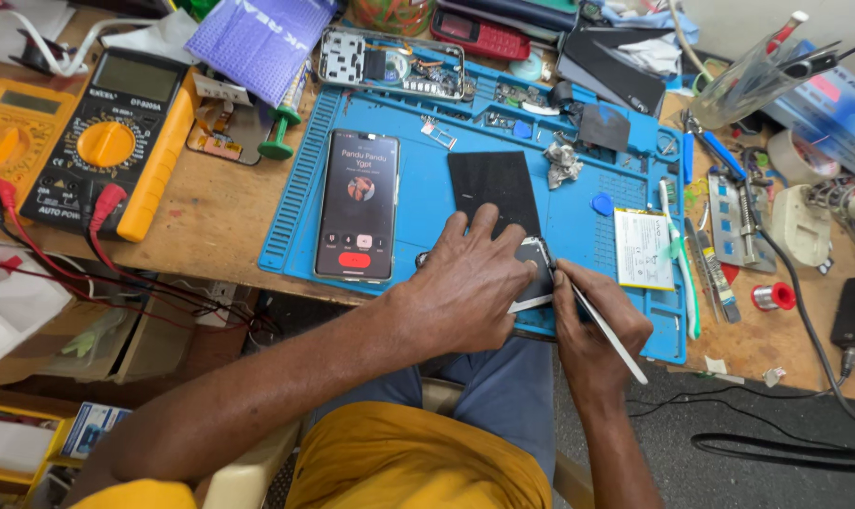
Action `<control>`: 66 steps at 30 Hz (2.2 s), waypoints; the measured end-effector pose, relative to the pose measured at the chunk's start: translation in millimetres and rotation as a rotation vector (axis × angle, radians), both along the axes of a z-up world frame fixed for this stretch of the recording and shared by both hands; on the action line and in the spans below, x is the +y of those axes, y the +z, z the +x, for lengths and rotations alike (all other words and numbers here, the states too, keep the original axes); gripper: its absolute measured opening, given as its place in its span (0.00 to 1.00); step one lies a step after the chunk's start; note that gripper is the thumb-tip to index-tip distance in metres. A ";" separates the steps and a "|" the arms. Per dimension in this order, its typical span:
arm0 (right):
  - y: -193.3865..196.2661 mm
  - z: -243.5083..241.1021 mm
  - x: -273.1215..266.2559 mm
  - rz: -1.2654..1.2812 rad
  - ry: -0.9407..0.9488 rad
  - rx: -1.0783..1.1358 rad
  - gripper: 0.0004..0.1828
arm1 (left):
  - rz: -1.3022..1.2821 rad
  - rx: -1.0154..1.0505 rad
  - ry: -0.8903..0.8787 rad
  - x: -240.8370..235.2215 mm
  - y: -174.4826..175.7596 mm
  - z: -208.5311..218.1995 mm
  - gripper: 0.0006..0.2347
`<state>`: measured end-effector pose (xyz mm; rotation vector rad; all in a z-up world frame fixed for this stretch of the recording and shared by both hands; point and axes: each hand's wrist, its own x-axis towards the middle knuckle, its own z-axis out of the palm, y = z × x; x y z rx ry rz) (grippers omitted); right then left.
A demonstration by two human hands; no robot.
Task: The person uses a white plastic pry tool to scrape adhesive residue from the back of a disassembled smartphone. They repeatedly wipe the tool on a black mat and continue cleaning the edges of the phone's back cover.
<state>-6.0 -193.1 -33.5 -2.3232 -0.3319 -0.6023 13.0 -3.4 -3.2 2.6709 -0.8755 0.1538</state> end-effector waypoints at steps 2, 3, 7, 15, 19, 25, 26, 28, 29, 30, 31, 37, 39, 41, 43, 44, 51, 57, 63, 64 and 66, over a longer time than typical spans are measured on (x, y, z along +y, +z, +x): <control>-1.2 3.8 -0.6 0.029 -0.004 -0.019 0.10 | -0.010 -0.026 0.006 1.0 0.3 -1.9 0.15; -3.2 2.8 -1.6 0.044 -0.006 -0.018 0.10 | -0.016 -0.029 0.009 1.3 -1.2 -6.2 0.17; -8.9 1.3 -10.7 0.162 0.014 0.031 0.09 | -0.096 -0.033 0.062 2.3 -7.7 -19.3 0.21; -0.3 6.3 -22.8 0.588 -0.041 0.175 0.11 | -0.320 -0.156 0.061 15.2 -0.7 -39.2 0.33; 6.7 13.5 -32.4 0.547 0.017 0.120 0.11 | -0.414 -0.057 0.088 49.2 8.6 -52.0 0.29; 0.0 24.2 -25.4 0.400 -0.027 0.176 0.12 | -0.430 0.017 0.107 58.4 1.8 -55.8 0.32; -1.5 24.3 -23.2 0.361 -0.030 0.179 0.12 | -0.407 0.060 0.093 52.0 -2.2 -53.5 0.34; -3.7 25.1 -17.9 0.259 -0.032 0.159 0.12 | -0.378 0.134 0.070 42.1 -9.6 -45.0 0.36; -3.7 26.2 -15.6 0.193 -0.030 0.137 0.12 | -0.375 0.166 0.063 37.9 -12.8 -38.9 0.37; -3.0 27.1 -13.8 0.128 -0.028 0.115 0.12 | -0.373 0.199 0.056 34.4 -15.2 -33.7 0.37; -1.7 26.1 -12.6 0.096 -0.024 0.111 0.12 | -0.377 0.224 0.042 31.5 -16.7 -30.3 0.37; 4.9 29.6 -6.7 0.035 -0.039 0.178 0.12 | -0.394 0.285 -0.013 18.7 -25.1 -13.9 0.36; 4.7 30.9 -5.4 0.026 -0.032 0.194 0.11 | -0.376 0.302 -0.023 16.7 -28.0 -11.5 0.35; 4.9 31.2 -4.6 -0.009 -0.031 0.173 0.10 | -0.369 0.273 -0.016 16.6 -28.3 -10.3 0.33; 5.5 30.5 -4.9 -0.027 -0.032 0.170 0.09 | -0.367 0.265 -0.009 16.6 -26.7 -9.6 0.31; 5.8 30.2 -5.1 -0.029 -0.035 0.177 0.09 | -0.369 0.271 -0.006 16.6 -25.5 -9.5 0.31; 0.9 27.3 -3.1 -0.049 -0.011 0.146 0.10 | -0.301 0.210 0.001 18.8 -18.5 -9.8 0.31; 0.2 24.2 -4.7 -0.050 0.004 0.110 0.09 | -0.271 0.205 0.009 16.1 -15.8 -9.7 0.31; -3.2 24.8 -2.8 -0.063 -0.013 0.122 0.11 | -0.283 0.214 0.018 16.7 -13.1 -6.9 0.30; -4.1 26.1 -2.3 -0.066 -0.014 0.111 0.11 | -0.282 0.204 0.016 17.7 -12.4 -6.2 0.31; -4.3 24.7 -3.0 -0.073 -0.016 0.097 0.11 | -0.283 0.190 0.013 18.4 -10.8 -7.5 0.31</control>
